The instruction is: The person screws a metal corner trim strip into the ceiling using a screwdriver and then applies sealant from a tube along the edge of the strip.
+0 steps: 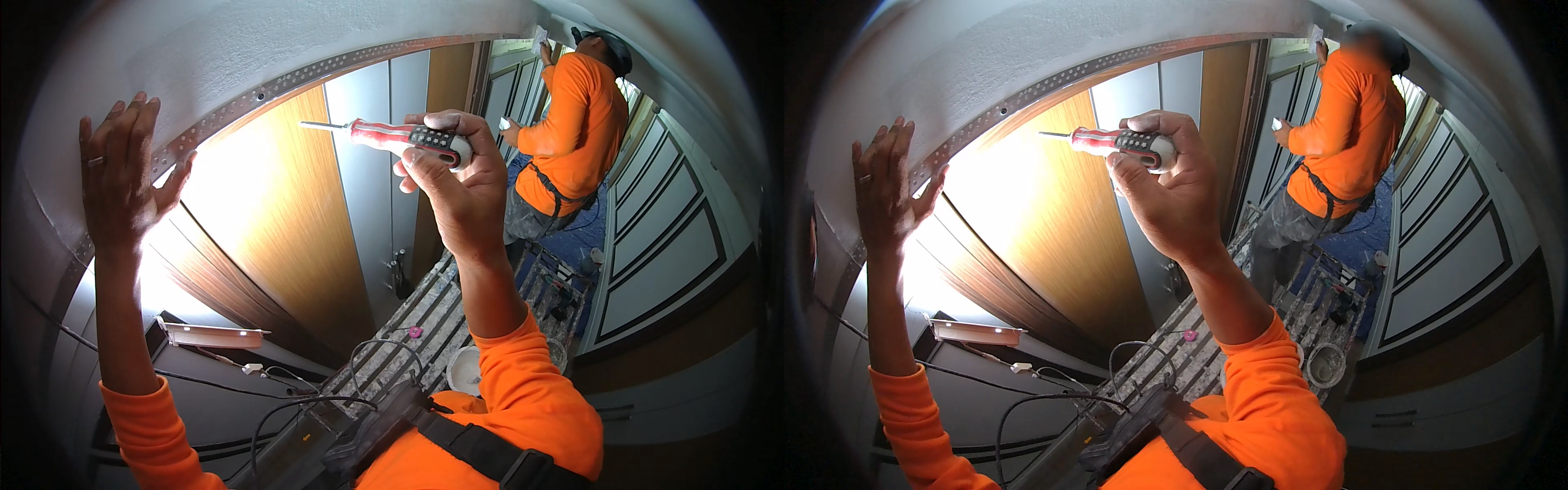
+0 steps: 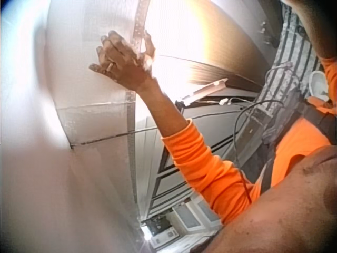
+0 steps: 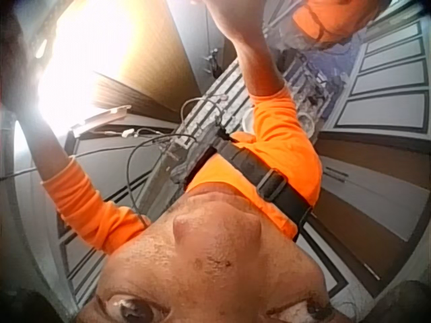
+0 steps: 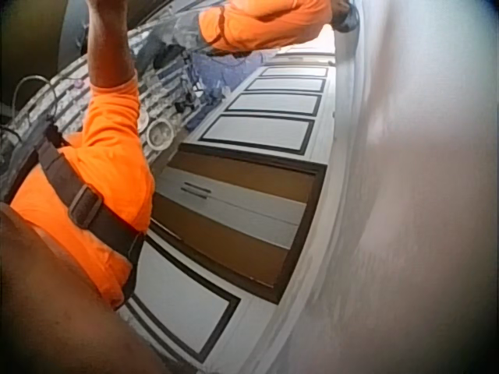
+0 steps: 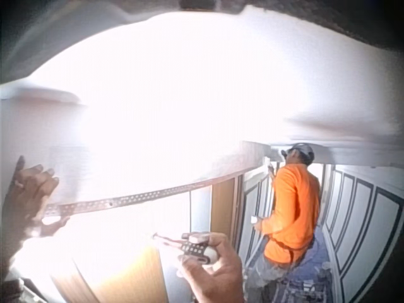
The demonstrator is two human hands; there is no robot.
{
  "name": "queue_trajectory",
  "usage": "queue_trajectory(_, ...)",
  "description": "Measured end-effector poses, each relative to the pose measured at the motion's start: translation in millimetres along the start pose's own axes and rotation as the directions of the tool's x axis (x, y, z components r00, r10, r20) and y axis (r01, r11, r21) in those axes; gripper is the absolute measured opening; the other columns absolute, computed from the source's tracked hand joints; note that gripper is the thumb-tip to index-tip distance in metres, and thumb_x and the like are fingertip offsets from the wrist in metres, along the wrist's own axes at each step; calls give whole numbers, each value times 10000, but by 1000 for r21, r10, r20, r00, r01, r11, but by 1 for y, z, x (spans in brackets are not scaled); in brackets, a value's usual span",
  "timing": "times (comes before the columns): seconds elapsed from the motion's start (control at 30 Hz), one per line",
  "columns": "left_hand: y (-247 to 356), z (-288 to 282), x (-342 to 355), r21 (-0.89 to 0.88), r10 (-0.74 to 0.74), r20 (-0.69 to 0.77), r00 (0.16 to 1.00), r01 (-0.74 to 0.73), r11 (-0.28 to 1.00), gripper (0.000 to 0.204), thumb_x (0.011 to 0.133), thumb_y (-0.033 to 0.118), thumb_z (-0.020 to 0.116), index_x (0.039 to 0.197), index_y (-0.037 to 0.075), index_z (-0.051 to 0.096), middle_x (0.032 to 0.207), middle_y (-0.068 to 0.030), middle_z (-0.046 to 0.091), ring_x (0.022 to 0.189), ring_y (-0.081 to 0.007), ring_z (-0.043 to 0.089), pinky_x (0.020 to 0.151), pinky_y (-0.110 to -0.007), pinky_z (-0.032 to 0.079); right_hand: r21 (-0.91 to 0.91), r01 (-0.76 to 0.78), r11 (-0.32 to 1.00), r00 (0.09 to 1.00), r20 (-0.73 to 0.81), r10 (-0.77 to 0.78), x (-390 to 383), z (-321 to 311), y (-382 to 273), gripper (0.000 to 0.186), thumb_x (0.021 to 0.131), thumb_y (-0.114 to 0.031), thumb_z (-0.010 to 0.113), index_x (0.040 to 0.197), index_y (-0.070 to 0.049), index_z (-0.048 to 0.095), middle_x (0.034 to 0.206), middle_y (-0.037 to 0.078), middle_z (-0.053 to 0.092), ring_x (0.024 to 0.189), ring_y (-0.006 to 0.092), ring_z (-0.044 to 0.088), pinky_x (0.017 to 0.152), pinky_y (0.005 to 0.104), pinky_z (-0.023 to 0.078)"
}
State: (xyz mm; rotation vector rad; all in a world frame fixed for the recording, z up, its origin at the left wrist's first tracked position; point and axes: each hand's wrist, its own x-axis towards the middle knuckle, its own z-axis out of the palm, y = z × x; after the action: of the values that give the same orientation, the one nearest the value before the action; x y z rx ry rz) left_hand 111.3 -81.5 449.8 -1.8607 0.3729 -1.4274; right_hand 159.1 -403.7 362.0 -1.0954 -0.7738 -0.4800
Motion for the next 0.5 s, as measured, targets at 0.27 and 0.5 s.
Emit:
queue_trajectory(0.27,0,0,0,0,-2,9,1000,2,1000,661,648,396,738,1187,124,470,1148,-57,526,1118,-224,468,1061,-447,239,-9,-16,1000,1000,-25,16,-3,-1,-1,273,788,47,576,1015,-23,442,932,82,513,742,90,535,586,220,488)
queue_trajectory(0.5,0,-3,1,13,0,25,1000,0,1000,667,655,397,736,1195,123,458,1147,-64,527,1114,-230,472,1058,-455,239,22,-14,1000,999,-33,15,-3,-1,2,263,783,45,579,1005,-23,456,917,95,533,704,108,545,573,229,482)
